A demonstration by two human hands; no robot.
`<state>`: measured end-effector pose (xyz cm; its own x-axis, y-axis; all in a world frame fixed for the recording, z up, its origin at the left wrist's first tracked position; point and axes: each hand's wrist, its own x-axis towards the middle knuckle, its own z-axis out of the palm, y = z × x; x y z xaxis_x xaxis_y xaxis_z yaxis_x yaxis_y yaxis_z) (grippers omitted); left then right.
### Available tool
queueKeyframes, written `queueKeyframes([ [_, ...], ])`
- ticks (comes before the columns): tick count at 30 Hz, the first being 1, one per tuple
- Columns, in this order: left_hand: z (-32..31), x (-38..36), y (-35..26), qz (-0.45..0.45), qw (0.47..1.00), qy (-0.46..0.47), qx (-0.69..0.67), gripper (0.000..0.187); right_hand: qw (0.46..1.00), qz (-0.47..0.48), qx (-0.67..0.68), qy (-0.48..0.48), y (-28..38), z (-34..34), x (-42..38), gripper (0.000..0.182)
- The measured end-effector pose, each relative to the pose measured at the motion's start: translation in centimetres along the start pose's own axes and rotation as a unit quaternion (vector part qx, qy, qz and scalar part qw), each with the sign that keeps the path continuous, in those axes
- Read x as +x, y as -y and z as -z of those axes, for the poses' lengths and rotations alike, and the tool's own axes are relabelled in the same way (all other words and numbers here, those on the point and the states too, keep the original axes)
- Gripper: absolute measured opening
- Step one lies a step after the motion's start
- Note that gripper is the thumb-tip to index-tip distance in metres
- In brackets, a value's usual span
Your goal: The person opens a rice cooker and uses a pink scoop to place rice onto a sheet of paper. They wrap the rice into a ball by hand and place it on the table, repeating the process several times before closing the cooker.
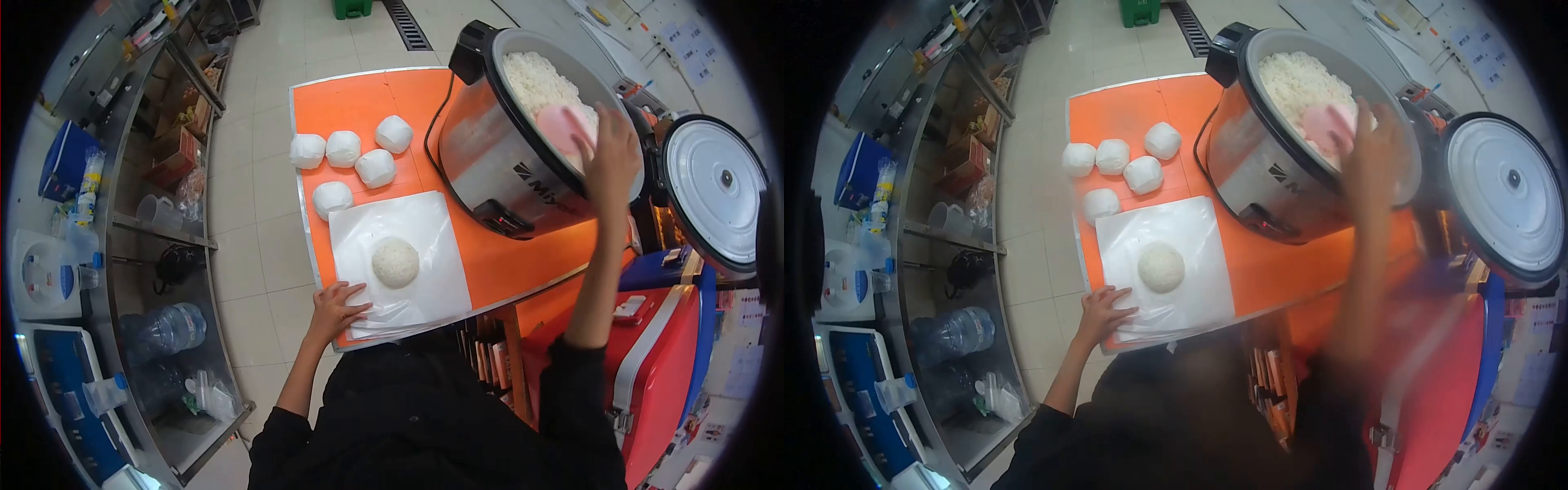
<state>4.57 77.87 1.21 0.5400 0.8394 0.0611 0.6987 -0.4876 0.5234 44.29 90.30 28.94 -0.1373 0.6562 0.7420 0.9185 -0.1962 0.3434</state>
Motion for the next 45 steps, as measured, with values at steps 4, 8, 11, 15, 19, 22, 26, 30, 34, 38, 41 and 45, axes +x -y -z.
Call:
queueKeyframes([
  [4,2.1,1.8,-0.8,-0.007,0.999,0.010,-0.046,0.018,0.803,0.093,0.522,0.273,14.7,3.8,-12.8,0.019],
  [8,2.4,0.9,-3.4,0.024,0.992,-0.117,-0.039,0.015,0.750,0.155,0.506,0.397,20.1,1.7,-22.8,0.025],
  [11,0.2,-1.9,-4.7,-0.009,0.996,-0.082,-0.027,0.020,0.699,0.038,0.562,0.440,19.4,0.6,-24.3,0.027],
  [15,-5.8,-2.5,-3.3,0.106,0.984,-0.081,-0.114,0.049,0.722,0.144,0.609,0.297,19.9,1.4,-28.3,0.023],
  [19,-5.6,-2.0,-5.6,0.213,0.941,-0.231,-0.124,0.065,0.707,0.176,0.607,0.318,19.6,2.7,-31.0,0.026],
  [22,-1.7,-2.1,-4.2,0.065,0.970,-0.232,-0.037,0.038,0.742,0.137,0.579,0.308,16.7,3.3,-30.2,0.028],
  [26,0.8,-2.3,-1.7,-0.024,0.989,-0.047,-0.139,0.012,0.769,0.093,0.478,0.414,10.7,2.1,-29.4,0.023],
  [30,0.2,0.6,-2.3,0.213,0.918,-0.116,-0.313,0.018,0.517,-0.255,0.667,0.471,11.0,-1.5,-29.0,0.009],
  [34,-2.3,4.8,-2.4,0.304,0.913,-0.222,-0.159,0.025,0.525,-0.314,0.664,0.430,14.0,-5.7,-26.8,0.013],
  [38,-1.2,5.1,-2.6,0.385,0.908,-0.133,-0.095,0.021,0.606,-0.311,0.586,0.440,15.1,-6.4,-27.2,0.014],
  [41,-0.2,4.8,-5.0,0.428,0.885,-0.185,0.021,0.024,0.846,-0.146,0.429,0.282,15.0,-4.8,-24.5,0.023],
  [45,-4.8,2.4,-6.8,-0.007,0.956,-0.136,0.261,0.053,0.786,-0.001,0.546,0.291,19.8,-9.7,-20.2,0.033],
])
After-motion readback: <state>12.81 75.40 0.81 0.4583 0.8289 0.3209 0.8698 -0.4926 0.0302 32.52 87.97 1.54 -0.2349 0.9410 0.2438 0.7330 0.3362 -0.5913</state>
